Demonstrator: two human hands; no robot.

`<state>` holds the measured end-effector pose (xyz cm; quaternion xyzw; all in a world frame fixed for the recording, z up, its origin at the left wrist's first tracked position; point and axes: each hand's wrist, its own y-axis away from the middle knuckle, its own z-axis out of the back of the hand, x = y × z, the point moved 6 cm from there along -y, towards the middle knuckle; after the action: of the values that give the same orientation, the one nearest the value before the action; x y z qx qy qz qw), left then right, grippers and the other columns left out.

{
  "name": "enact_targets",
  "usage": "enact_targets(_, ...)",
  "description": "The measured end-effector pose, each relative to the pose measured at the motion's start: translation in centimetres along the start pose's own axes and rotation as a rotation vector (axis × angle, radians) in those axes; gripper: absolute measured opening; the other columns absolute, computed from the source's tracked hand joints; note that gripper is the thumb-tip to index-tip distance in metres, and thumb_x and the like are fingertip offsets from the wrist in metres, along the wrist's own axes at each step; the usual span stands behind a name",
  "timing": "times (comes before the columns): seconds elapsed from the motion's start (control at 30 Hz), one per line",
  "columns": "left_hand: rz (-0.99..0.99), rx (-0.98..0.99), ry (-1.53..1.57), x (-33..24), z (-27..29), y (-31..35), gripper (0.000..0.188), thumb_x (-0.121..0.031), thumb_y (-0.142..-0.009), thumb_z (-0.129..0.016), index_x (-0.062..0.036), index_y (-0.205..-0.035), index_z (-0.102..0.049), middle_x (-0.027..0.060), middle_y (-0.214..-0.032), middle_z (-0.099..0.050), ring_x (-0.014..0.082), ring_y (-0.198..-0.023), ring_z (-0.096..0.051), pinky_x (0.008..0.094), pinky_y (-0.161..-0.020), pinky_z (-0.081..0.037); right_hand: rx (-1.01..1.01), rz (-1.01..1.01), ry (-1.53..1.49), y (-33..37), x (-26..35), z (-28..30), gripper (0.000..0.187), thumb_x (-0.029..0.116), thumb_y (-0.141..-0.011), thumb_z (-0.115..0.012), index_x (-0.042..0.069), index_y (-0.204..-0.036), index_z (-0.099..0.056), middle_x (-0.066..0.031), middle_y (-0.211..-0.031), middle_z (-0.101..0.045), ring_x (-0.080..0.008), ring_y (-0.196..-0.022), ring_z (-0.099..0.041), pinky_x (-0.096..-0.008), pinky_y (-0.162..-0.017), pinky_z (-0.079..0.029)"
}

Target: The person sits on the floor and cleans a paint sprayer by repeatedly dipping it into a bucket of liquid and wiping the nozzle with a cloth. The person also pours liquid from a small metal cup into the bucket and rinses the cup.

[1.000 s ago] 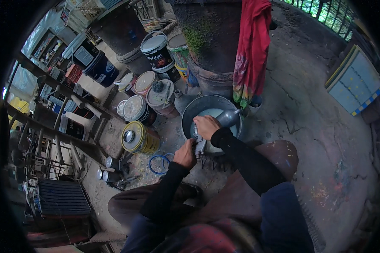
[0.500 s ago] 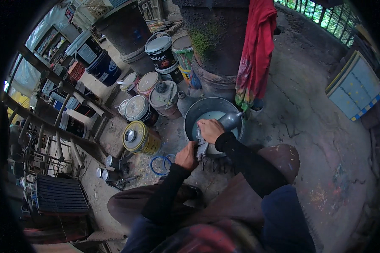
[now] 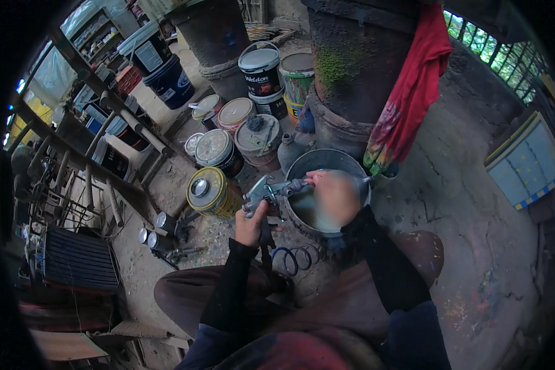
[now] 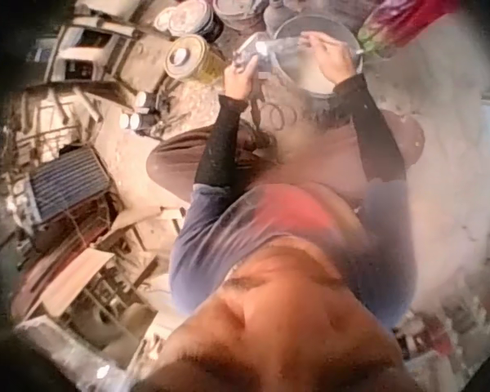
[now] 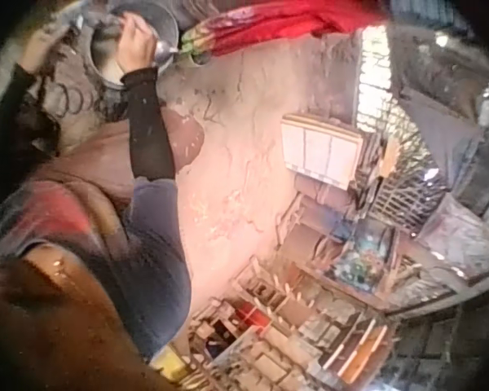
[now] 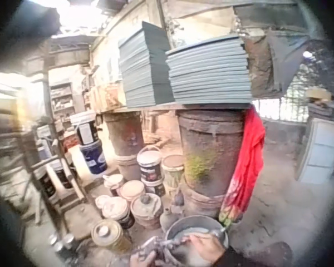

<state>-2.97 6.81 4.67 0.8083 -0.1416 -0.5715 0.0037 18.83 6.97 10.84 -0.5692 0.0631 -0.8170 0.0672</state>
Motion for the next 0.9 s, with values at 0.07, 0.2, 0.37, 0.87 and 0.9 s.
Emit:
enact_targets(0.07,0.024,0.007,0.046,-0.3,0.2,0.2,0.024,-0.018,-0.094,-0.059,0.0017,-0.107,-0.062,0.0119,-0.096,-0.064,0.0213,-0.083,-0.065,0.0384,-0.056,-0.060,-0.011,0.041,-0.046,0.2,-0.2,-0.1,0.034,0.019,-0.102,-0.041,-0.006,-0.114,-0.059,-0.0134,-0.101,-0.069,-0.0160,-0.095,-0.064,-0.0274,-0.084,-0.049)
enact_targets(0.2,0.016,0.010,0.070,-0.4,0.0,0.4,0.033,-0.029,-0.094,-0.058,0.0015,-0.109,-0.058,0.0124,-0.091,-0.064,0.0220,-0.075,-0.066,0.0367,-0.054,-0.060,-0.005,0.040,-0.120,0.5,0.1,0.1,0.035,0.020,-0.103,-0.040,-0.006,-0.117,-0.058,-0.0131,-0.105,-0.067,-0.0162,-0.097,-0.064,-0.0282,-0.087,-0.049)
enact_targets(0.37,0.079,0.038,0.106,0.3,0.0,0.4,0.036,-0.031,-0.094,-0.059,0.0009,-0.111,-0.059,0.0114,-0.097,-0.064,0.0204,-0.081,-0.065,0.0363,-0.056,-0.060,-0.067,0.057,-0.144,0.5,0.8,1.0,0.027,0.013,-0.100,-0.044,-0.005,-0.109,-0.060,-0.0122,-0.098,-0.069,-0.0158,-0.093,-0.065,-0.0271,-0.082,-0.050)
enact_targets(0.87,0.162,0.057,0.183,1.9,-1.0,0.2,0.036,-0.037,-0.094,-0.056,-0.0039,-0.107,-0.052,0.0081,-0.082,-0.062,0.0166,-0.065,-0.064,0.0305,-0.050,-0.057,-0.029,0.012,-0.161,1.4,1.4,0.6,0.018,0.002,-0.084,-0.065,-0.001,-0.102,-0.065,-0.0076,-0.090,-0.068,-0.0126,-0.085,-0.064,-0.0255,-0.077,-0.049)
enact_targets(0.9,0.156,0.063,0.188,2.1,-1.2,0.2,0.036,-0.038,-0.094,-0.056,-0.0046,-0.106,-0.050,0.0078,-0.079,-0.061,0.0169,-0.061,-0.064,0.0294,-0.048,-0.056,-0.035,0.017,-0.167,1.5,1.5,0.5,0.017,0.002,-0.083,-0.065,-0.001,-0.101,-0.065,-0.0074,-0.089,-0.067,-0.0123,-0.084,-0.063,-0.0254,-0.076,-0.048)
